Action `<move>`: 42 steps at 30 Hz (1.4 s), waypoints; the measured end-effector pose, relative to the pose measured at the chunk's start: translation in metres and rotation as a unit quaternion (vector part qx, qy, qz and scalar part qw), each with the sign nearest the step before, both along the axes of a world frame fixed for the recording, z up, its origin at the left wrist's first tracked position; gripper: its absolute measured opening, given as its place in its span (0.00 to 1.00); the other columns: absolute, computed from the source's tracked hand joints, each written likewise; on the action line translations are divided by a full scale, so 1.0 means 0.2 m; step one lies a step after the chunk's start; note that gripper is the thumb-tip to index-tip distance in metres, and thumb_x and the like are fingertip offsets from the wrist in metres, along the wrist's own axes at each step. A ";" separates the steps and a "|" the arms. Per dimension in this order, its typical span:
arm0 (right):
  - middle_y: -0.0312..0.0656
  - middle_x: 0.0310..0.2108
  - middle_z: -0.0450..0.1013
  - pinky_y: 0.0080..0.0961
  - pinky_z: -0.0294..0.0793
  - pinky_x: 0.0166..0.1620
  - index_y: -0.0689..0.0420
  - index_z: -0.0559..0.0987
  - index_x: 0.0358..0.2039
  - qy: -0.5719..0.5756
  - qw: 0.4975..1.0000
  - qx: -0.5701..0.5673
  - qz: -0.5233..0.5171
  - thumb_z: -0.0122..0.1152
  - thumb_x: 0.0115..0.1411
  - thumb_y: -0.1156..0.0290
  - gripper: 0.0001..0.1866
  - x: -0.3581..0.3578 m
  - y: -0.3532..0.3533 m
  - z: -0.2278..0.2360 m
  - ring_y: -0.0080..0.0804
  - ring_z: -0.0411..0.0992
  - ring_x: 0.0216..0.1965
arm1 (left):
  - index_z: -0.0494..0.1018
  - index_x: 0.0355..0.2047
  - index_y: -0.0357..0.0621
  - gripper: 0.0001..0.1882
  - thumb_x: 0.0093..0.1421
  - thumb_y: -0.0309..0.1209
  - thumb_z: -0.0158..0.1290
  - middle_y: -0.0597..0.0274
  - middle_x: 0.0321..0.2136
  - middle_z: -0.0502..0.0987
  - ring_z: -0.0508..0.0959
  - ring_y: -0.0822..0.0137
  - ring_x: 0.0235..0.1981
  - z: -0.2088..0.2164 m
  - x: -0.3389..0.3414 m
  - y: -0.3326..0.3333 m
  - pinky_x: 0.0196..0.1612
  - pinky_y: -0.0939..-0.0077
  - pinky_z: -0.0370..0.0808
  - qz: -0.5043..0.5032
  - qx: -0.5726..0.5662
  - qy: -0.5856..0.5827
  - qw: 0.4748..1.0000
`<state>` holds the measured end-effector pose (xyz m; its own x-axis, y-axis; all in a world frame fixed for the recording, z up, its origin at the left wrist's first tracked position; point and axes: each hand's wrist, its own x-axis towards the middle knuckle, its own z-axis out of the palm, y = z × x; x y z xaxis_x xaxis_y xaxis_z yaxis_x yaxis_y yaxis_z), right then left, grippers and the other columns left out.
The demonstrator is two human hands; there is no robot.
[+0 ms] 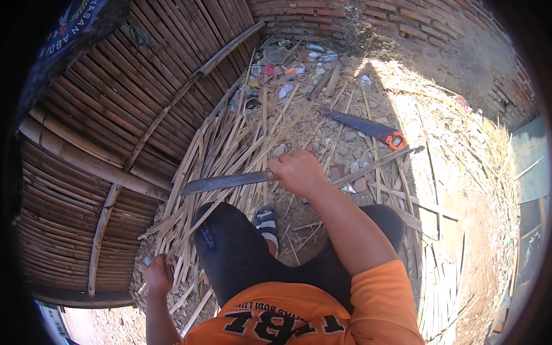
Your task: The person strips thin layers from a bamboo pole using a large knife and their hands.
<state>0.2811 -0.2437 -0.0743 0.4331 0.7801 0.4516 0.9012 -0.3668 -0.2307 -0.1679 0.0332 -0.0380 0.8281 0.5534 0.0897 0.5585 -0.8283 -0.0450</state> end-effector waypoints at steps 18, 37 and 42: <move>0.50 0.30 0.77 0.48 0.76 0.38 0.57 0.76 0.37 0.166 0.973 0.126 -0.097 0.66 0.51 0.69 0.14 -0.02 -0.09 0.17 0.54 0.78 0.36 | 0.71 0.44 0.39 0.12 0.63 0.29 0.54 0.44 0.33 0.77 0.78 0.37 0.33 -0.08 -0.09 0.06 0.35 0.42 0.72 0.005 0.042 -0.070 0.997; 0.45 0.27 0.76 0.47 0.77 0.37 0.54 0.75 0.33 0.000 0.997 0.034 0.065 0.65 0.51 0.71 0.10 -0.15 -0.01 0.16 0.51 0.78 0.33 | 0.72 0.44 0.39 0.14 0.58 0.28 0.57 0.48 0.34 0.77 0.78 0.40 0.35 -0.07 0.08 -0.07 0.38 0.46 0.73 -0.018 0.054 -0.102 0.993; 0.45 0.28 0.77 0.48 0.77 0.38 0.54 0.74 0.33 0.076 0.985 0.054 -0.144 0.64 0.53 0.70 0.09 0.04 -0.15 0.24 0.51 0.79 0.34 | 0.72 0.47 0.38 0.16 0.58 0.27 0.58 0.46 0.35 0.77 0.77 0.40 0.34 -0.04 0.02 -0.04 0.37 0.46 0.73 -0.019 0.084 -0.122 0.989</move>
<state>0.2898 -0.2734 -0.0254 0.6990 0.5654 0.4378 0.7148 -0.5688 -0.4069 -0.1646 0.0247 -0.0458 0.7902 0.4835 0.3765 0.5390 -0.8407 -0.0516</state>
